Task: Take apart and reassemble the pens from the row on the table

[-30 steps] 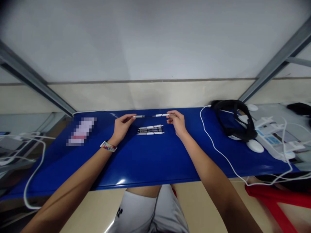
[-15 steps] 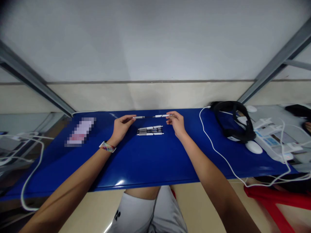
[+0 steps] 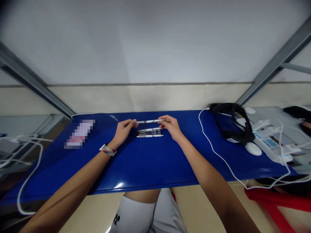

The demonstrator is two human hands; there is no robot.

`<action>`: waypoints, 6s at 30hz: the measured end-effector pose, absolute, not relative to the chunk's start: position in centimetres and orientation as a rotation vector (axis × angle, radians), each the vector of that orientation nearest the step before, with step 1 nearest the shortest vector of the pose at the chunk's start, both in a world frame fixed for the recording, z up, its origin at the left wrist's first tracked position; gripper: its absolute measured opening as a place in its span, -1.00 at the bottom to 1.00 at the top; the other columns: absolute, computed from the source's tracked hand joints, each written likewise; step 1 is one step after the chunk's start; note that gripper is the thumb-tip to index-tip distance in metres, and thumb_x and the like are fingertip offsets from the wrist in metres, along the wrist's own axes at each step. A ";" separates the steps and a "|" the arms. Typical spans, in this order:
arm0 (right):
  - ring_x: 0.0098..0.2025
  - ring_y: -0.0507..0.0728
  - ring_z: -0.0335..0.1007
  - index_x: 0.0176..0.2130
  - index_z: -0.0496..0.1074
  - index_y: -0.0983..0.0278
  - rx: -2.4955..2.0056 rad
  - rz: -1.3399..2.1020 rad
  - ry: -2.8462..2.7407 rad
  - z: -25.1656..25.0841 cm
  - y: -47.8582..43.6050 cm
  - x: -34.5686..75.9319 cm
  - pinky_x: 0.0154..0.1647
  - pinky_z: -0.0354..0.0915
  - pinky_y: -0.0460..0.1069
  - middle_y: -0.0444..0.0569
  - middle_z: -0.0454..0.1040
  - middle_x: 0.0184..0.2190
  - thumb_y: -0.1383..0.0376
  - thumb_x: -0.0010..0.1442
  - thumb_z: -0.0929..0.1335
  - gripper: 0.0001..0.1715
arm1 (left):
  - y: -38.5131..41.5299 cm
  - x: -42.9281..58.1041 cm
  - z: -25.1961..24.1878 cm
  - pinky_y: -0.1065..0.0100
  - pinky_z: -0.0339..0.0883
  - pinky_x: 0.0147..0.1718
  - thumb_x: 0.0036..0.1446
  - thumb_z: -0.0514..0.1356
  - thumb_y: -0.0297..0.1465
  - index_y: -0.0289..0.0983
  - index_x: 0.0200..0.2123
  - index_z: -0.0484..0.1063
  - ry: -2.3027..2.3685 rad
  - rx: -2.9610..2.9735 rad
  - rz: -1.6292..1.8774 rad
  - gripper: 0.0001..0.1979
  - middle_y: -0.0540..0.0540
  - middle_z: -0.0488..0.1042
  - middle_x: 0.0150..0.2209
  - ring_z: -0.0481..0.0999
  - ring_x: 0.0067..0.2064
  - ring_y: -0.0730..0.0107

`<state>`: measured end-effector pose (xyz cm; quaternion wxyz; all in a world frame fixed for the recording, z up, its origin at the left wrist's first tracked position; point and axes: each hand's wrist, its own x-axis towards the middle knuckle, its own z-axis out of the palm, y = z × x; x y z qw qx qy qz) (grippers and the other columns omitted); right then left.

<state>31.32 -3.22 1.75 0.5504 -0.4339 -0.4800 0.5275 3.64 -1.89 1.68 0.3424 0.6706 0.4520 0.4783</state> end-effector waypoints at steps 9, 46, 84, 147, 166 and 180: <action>-0.39 0.09 0.51 -0.21 0.66 0.20 -1.032 1.259 -1.119 1.7 -3.5 31.1 -0.26 0.49 0.06 -0.03 0.67 -0.33 0.14 0.04 0.60 -0.69 | -2.1 3.6 1.8 0.28 0.31 -0.28 0.39 0.23 -0.02 -0.22 -0.43 0.54 1.178 1.810 1.207 -0.54 -0.05 0.55 -0.42 0.48 -0.35 0.30; -0.37 0.12 0.53 -0.25 0.69 0.23 -0.978 1.332 -1.010 1.9 -3.5 31.1 -0.20 0.49 0.11 -0.01 0.65 -0.39 0.16 -0.02 0.63 -0.67 | -1.7 3.7 1.3 0.25 0.45 -0.13 0.36 0.31 -0.21 -0.22 0.05 0.51 0.975 1.708 1.245 -0.71 -0.07 0.59 -0.24 0.60 -0.19 0.29; -0.41 0.09 0.48 -0.23 0.68 0.25 -0.961 1.365 -0.996 1.7 -3.7 30.6 -0.26 0.46 0.08 -0.03 0.61 -0.40 0.06 0.01 0.66 -0.59 | -2.0 3.7 1.6 0.27 0.46 -0.11 0.24 0.42 -0.25 -0.18 0.22 0.46 0.945 1.768 1.229 -0.48 -0.12 0.59 -0.09 0.60 -0.11 0.28; -0.43 0.03 0.38 -0.01 0.57 0.30 -0.550 1.899 -0.446 2.8 -4.1 30.4 -0.32 0.46 -0.07 -0.08 0.53 -0.41 0.33 0.35 0.35 -0.74 | -2.1 4.1 2.1 0.33 0.53 -0.24 0.11 0.52 -0.21 -0.26 -0.13 0.68 0.960 1.558 1.293 -0.68 -0.07 0.67 -0.34 0.64 -0.31 0.35; -0.47 -0.01 0.40 -0.10 0.59 0.31 -0.564 1.761 -0.400 2.5 -4.3 29.3 -0.19 0.53 -0.07 -0.09 0.54 -0.46 0.33 0.39 0.35 -0.79 | -2.1 4.3 2.3 0.37 0.47 -0.35 0.10 0.53 -0.24 -0.25 -0.15 0.69 0.947 1.511 1.293 -0.70 -0.04 0.62 -0.41 0.54 -0.42 0.44; -0.48 0.00 0.44 -0.09 0.56 0.28 -0.537 1.745 -0.389 2.3 -4.3 29.2 -0.02 0.60 0.00 -0.11 0.58 -0.43 0.32 0.41 0.34 -0.82 | -2.2 4.4 2.3 0.37 0.43 -0.37 0.10 0.51 -0.23 -0.25 -0.16 0.68 0.995 1.557 1.313 -0.71 -0.02 0.60 -0.42 0.51 -0.43 0.43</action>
